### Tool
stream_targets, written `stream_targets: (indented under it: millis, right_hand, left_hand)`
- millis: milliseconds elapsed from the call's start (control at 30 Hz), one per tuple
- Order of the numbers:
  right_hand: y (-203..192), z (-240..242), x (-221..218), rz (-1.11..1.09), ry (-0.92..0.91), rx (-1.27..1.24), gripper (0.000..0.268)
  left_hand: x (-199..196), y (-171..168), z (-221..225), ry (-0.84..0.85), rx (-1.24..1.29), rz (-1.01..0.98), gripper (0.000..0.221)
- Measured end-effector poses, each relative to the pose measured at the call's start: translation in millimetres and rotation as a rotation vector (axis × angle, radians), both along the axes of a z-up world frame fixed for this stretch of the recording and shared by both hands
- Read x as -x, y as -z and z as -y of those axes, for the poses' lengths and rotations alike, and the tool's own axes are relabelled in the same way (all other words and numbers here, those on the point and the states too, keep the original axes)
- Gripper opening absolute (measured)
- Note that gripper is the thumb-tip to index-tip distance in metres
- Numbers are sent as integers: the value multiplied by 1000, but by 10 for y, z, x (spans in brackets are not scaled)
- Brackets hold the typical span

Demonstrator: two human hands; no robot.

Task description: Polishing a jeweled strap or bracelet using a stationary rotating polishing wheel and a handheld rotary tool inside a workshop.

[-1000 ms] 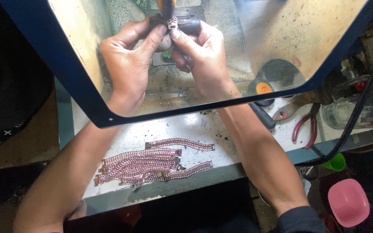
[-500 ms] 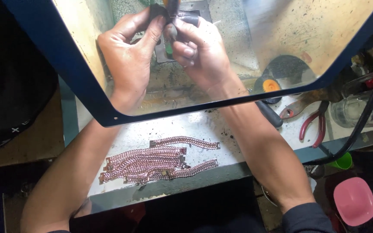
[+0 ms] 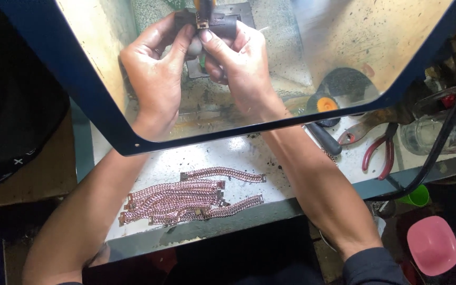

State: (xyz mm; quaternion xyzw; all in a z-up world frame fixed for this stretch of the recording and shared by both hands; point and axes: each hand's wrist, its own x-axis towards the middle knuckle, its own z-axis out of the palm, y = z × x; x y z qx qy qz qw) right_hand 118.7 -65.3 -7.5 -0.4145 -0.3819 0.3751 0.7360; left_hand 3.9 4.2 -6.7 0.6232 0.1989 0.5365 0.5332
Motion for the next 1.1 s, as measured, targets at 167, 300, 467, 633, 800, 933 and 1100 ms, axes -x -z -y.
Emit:
stream_targets:
  millis: [167, 300, 467, 633, 800, 933, 1100]
  right_hand:
    - [81, 23, -38, 48, 11, -33, 26]
    - [114, 62, -63, 69, 15, -63, 26]
    - [128, 73, -89, -60, 0, -1, 29]
    - [115, 28, -144, -239, -173, -63, 13]
    - [123, -39, -176, -428, -288, -6, 9]
    - [91, -53, -141, -396, -310, -30, 11]
    - [53, -30, -85, -205, -236, -31, 16]
  left_hand:
    - [8, 19, 30, 4, -21, -15, 20]
    - [11, 5, 52, 15, -90, -17, 19]
    - [23, -57, 84, -6, -122, -68, 20]
    - [32, -21, 39, -50, -137, -127, 23]
    - [42, 23, -15, -65, -159, -143, 23]
    - [57, 8, -22, -90, -188, -138, 21]
    - [59, -22, 22, -71, -157, -73, 18]
